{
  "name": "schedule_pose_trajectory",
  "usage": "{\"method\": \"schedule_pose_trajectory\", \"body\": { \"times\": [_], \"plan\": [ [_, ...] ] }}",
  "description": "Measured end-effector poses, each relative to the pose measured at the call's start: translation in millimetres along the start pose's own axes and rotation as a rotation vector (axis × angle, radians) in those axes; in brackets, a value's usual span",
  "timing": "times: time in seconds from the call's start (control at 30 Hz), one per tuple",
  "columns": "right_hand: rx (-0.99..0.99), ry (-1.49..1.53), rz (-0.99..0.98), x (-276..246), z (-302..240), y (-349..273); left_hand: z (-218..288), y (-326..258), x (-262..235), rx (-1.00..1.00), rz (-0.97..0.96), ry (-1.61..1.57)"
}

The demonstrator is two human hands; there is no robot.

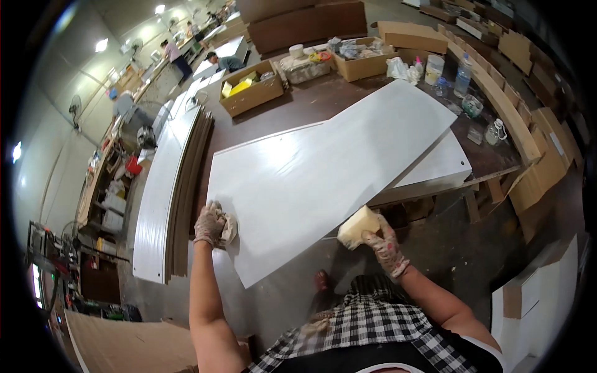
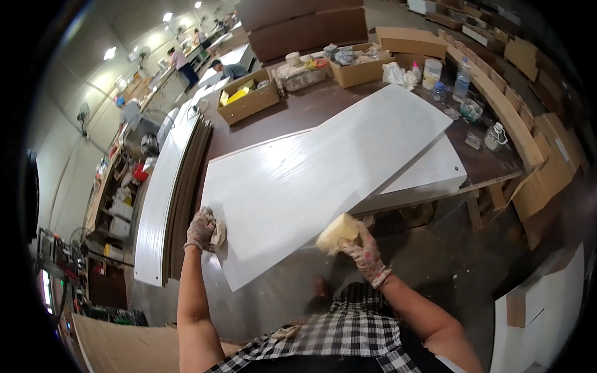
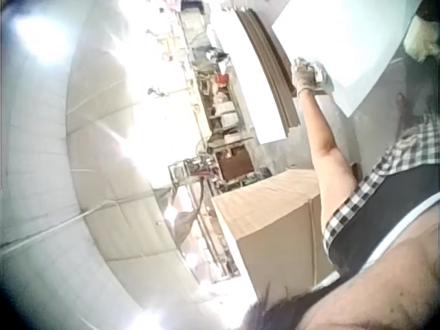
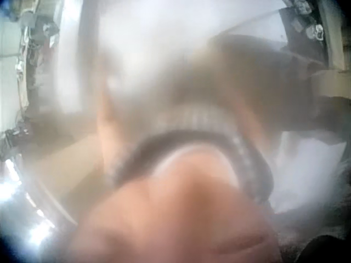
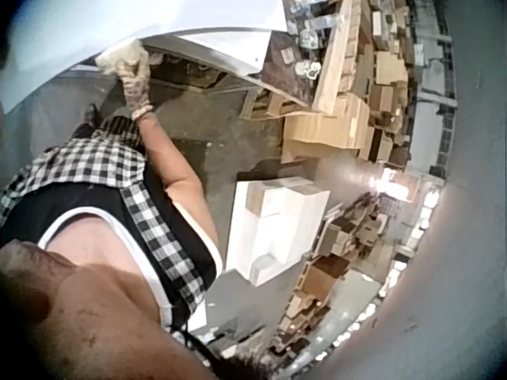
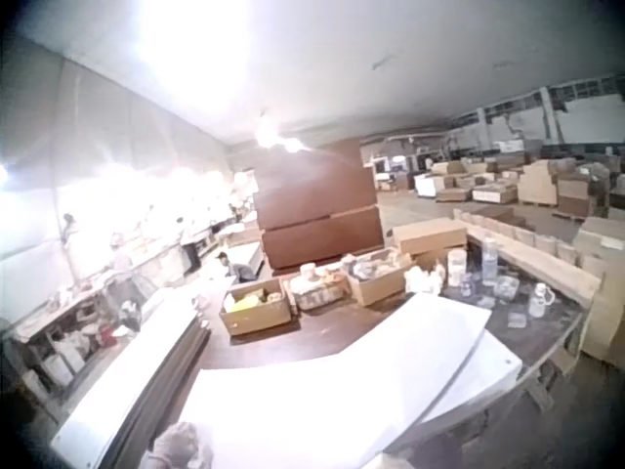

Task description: The person wipes white furniture panels using a cloth and a sponge, turning them over and moving them between stacks on a workbench.

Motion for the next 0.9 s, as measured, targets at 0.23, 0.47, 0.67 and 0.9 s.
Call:
{"method": "schedule_pose_trajectory", "body": {
  "times": [0.23, 0.47, 0.67, 0.9],
  "plan": [
    [-0.036, -0.258, -0.019, 23, -45, -17, 51, -21, -8, -0.056, -0.027, 0.123],
    [-0.081, -0.206, -0.047, 26, -57, -10, 57, -129, -19, -0.132, -0.072, 0.118],
    [-0.139, -0.276, 0.118, -13, -90, 12, 83, -166, 23, -0.152, -0.706, -0.338],
    [-0.179, -0.277, 0.172, -37, -152, -2, 271, -253, 87, -0.182, -1.615, -2.131]
  ]
}}
Point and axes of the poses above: each hand's wrist, its own y-axis towards the middle knuckle, its own x-axis out of the palm, z = x × y, the point moved 10 cm from there along y, towards the middle knuckle, and after that the axes turned 2 degrees about -z, right-handed, at the moved point
